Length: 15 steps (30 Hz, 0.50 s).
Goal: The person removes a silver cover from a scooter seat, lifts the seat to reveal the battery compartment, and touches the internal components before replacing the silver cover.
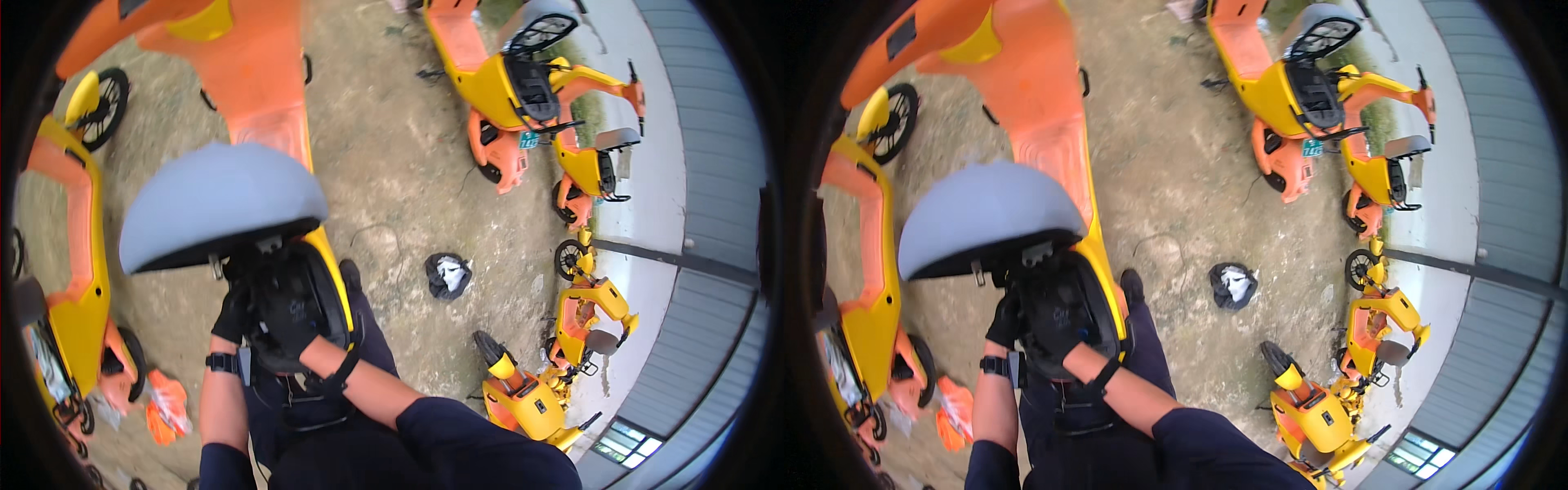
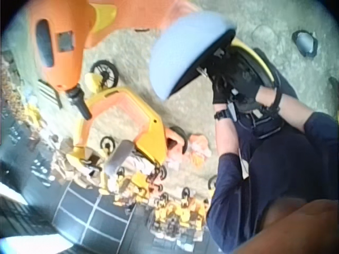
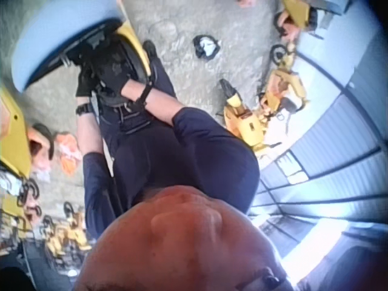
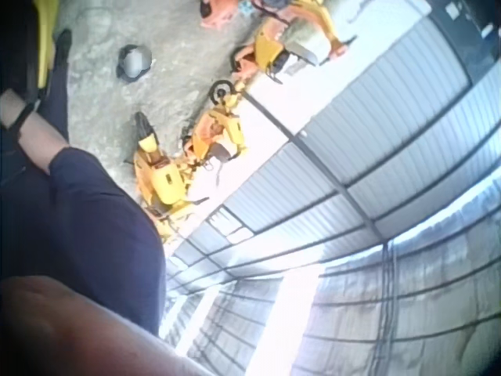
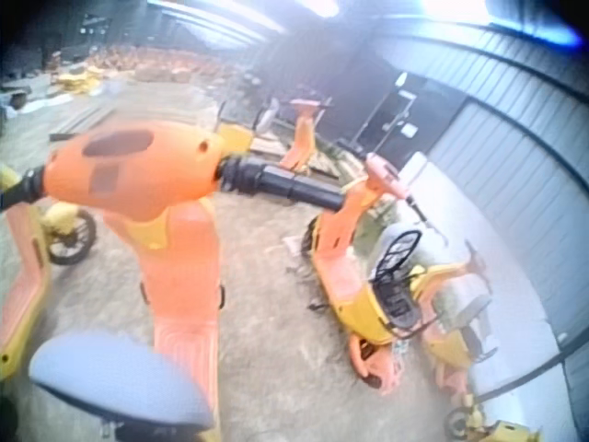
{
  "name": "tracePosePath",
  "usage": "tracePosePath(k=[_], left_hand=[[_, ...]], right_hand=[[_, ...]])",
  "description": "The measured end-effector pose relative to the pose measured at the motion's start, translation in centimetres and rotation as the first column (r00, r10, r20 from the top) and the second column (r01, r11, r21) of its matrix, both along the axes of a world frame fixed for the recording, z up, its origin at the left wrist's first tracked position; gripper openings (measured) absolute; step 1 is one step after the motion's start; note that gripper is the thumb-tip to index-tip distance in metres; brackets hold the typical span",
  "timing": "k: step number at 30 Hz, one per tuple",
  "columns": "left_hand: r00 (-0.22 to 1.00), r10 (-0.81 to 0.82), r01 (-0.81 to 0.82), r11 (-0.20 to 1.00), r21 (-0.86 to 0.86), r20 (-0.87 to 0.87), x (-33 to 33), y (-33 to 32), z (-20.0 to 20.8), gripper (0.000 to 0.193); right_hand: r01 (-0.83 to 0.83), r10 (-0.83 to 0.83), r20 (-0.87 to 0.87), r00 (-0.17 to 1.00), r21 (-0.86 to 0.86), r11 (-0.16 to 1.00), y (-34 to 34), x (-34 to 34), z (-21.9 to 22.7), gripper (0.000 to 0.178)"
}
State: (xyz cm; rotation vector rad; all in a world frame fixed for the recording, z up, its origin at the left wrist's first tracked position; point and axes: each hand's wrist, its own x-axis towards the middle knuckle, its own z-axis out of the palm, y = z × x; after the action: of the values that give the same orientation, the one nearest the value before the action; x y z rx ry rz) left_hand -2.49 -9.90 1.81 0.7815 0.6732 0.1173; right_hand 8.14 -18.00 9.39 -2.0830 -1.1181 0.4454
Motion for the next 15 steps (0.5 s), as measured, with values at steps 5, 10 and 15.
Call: tracePosePath(k=[5, 10, 15], left_hand=[[0.993, -0.056, 0.072, 0.984, 0.165, -0.1, -1.9, 0.8, -3.3, 0.038], [0.872, -0.342, 0.478, 0.442, 0.759, -0.35, -0.5, 2.8, 0.1, 0.051], [0.94, -0.315, 0.322, 0.681, 0.658, -0.134, 1.4, 3.3, 2.2, 0.056]], right_hand=[[0.044, -0.049, -0.05, 0.998, -0.082, 0.996, 0.6, -0.7, 0.4, 0.031], [-0.167, 0.156, -0.069, 0.985, -0.211, 0.963, 1.5, 4.2, 1.0, 0.027], [-0.147, 0.173, 0.034, 0.984, -0.381, 0.913, 3.4, 4.3, 1.9, 0.023]])
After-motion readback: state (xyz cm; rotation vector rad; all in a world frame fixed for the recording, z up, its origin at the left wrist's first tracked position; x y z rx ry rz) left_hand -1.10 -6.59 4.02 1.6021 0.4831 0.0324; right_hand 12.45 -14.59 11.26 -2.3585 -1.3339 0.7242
